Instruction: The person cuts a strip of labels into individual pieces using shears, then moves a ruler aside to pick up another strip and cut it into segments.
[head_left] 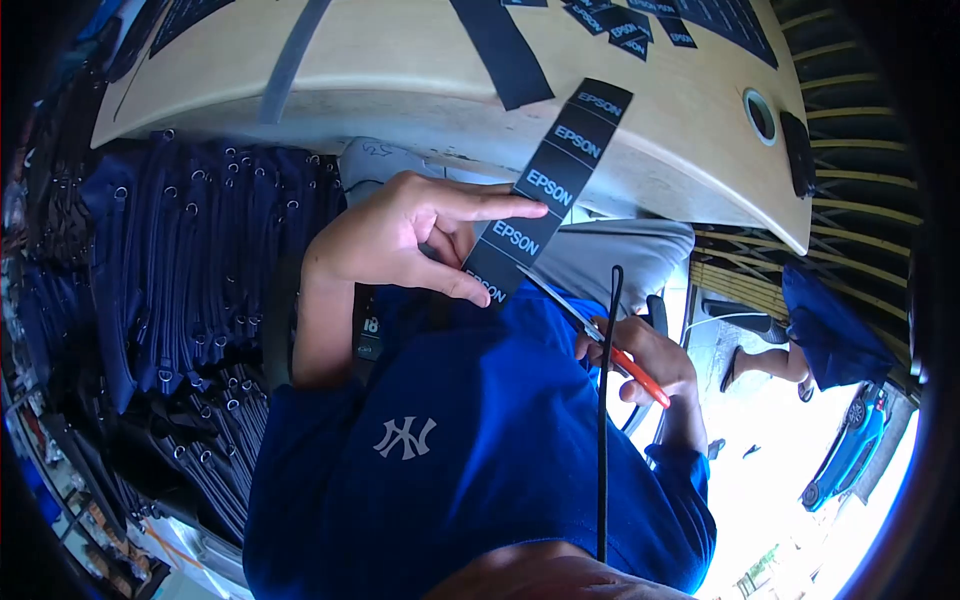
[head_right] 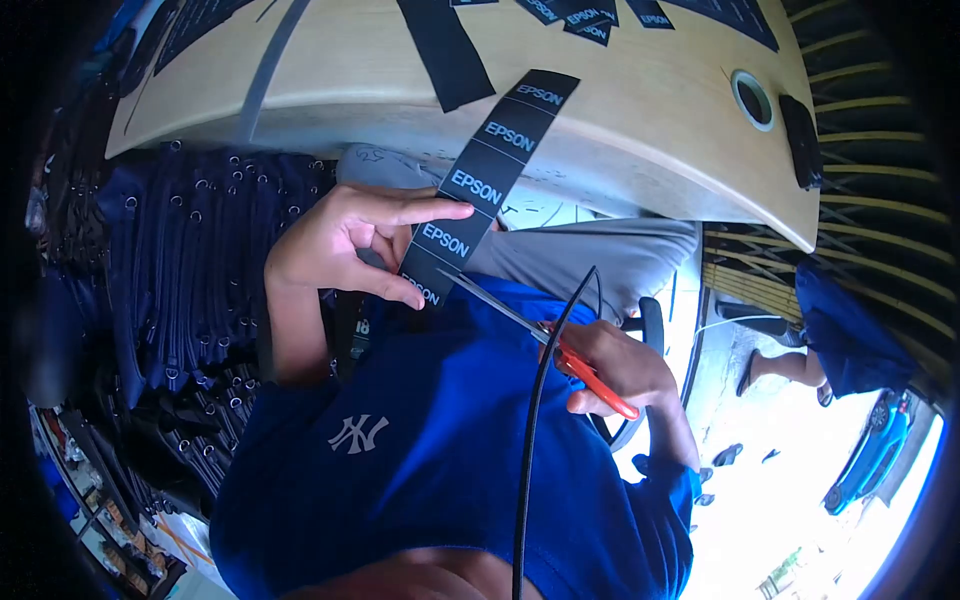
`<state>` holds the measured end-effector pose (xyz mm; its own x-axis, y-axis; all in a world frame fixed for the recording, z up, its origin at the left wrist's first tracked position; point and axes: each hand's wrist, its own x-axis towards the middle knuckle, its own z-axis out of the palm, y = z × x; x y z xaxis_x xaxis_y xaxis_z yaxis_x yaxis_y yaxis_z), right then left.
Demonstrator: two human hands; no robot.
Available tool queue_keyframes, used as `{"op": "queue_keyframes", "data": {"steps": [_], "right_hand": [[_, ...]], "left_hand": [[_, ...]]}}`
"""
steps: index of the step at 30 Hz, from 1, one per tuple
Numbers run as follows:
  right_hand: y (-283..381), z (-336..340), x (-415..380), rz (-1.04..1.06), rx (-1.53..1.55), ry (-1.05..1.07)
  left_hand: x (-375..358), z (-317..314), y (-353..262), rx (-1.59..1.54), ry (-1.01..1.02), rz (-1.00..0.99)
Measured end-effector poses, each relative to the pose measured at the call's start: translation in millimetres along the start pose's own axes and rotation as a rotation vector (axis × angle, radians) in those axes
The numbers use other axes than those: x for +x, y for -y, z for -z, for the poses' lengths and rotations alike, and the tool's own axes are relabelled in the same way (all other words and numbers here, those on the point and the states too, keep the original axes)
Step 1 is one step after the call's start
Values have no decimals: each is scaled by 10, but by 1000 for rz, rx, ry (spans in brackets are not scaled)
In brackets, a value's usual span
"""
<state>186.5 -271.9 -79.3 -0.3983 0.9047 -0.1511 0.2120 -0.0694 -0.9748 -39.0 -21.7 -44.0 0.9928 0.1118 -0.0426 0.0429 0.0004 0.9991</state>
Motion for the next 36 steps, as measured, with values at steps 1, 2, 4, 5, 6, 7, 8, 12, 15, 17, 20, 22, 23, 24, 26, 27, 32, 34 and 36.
{"op": "queue_keyframes", "data": {"steps": [1, 2, 4, 5, 6, 7, 8, 12, 15, 17, 20, 22, 23, 24, 26, 27, 32, 34, 36], "right_hand": [[35, -2, 21, 9, 26, -17], [17, 14, 19, 3, 30, -21], [-12, 42, -2, -4, -45, 83], [-18, 12, -1, -9, -50, 51], [17, 5, 20, -12, -49, 50], [74, 17, 54, -41, -42, 46], [104, 26, 72, -70, -36, 43], [60, 15, 80, -29, -33, 32], [46, 7, 70, -25, -19, 22], [95, 20, 93, -58, -12, 32], [68, 1, 80, -32, -14, 9], [91, 7, 87, -40, -9, 10], [98, 9, 91, -47, -5, 12], [75, 11, 75, -48, -4, 12], [8, 17, 37, -30, -70, 28], [8, 16, 39, -30, -71, 29], [-23, -11, 17, -35, -78, -8], [-9, -17, 8, -64, -78, -4], [29, -20, 20, -92, -79, -1]], "left_hand": [[17, -14, -10, -6, 7, 1], [31, -23, -32, 12, 39, 21], [56, -47, -43, 24, 73, 39], [64, -58, -41, 40, 79, 34], [69, -65, -41, 58, 85, 29], [73, -68, -44, 56, 86, 28], [76, -68, -47, 65, 97, 20], [64, -64, -34, 78, 118, 13], [67, -63, -43, 91, 128, 6], [70, -72, -34, 70, 126, 15], [78, -70, -28, 45, 129, 24], [85, -70, -20, 39, 136, 26], [87, -71, -13, 46, 136, 24], [91, -72, -8, 52, 136, 22], [104, -72, -11, 44, 137, -2], [106, -70, -12, 36, 138, -26], [104, -64, -8, 29, 146, -13], [101, -67, -6, 31, 143, -7], [100, -67, 8, -5, 144, 8]]}}
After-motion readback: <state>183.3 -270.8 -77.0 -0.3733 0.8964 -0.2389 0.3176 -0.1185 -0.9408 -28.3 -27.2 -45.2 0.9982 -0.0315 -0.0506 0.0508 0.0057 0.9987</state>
